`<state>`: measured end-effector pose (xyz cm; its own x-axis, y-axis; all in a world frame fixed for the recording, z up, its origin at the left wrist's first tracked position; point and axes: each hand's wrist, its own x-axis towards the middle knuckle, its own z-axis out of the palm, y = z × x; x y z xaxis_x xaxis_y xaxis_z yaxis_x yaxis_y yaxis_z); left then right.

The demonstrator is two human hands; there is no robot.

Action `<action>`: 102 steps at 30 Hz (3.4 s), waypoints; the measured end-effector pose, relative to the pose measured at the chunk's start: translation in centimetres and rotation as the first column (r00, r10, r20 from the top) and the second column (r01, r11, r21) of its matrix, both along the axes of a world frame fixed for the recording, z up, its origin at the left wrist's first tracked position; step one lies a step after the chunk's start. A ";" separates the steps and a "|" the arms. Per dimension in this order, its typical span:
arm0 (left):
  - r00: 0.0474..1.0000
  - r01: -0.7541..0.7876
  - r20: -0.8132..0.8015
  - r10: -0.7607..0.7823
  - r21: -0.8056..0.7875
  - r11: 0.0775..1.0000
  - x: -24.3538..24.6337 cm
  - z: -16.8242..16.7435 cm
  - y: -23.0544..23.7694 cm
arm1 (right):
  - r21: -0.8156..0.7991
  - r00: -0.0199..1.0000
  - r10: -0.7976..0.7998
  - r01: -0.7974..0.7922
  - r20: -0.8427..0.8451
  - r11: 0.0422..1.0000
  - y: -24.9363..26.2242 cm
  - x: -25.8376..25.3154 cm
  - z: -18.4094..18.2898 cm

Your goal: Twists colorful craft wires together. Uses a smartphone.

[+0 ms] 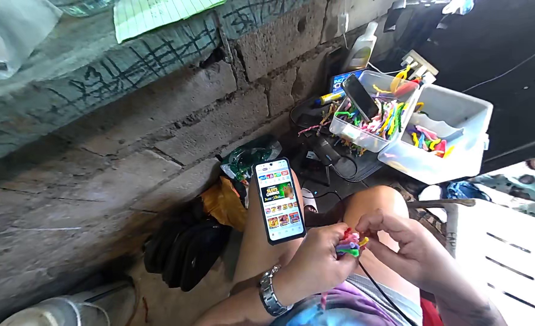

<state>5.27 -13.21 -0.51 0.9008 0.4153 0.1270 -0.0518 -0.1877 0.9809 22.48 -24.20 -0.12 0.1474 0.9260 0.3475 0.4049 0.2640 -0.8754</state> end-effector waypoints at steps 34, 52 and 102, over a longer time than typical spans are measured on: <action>0.925 0.188 0.381 -0.007 -0.441 0.878 -0.9 -1.1 -0.9 | 0.179 0.977 -0.214 0.214 -0.018 0.960 1.4 -1.3 -3.5; 0.882 0.353 0.382 -0.274 -0.153 0.923 -1.4 0.3 -2.2 | 0.007 0.939 -0.058 0.060 0.340 0.998 9.9 -3.6 -4.9; 0.909 0.315 0.340 -0.241 -0.183 0.931 -0.8 0.8 -1.8 | 0.073 0.791 -0.321 0.333 0.521 0.940 3.1 -2.7 -5.5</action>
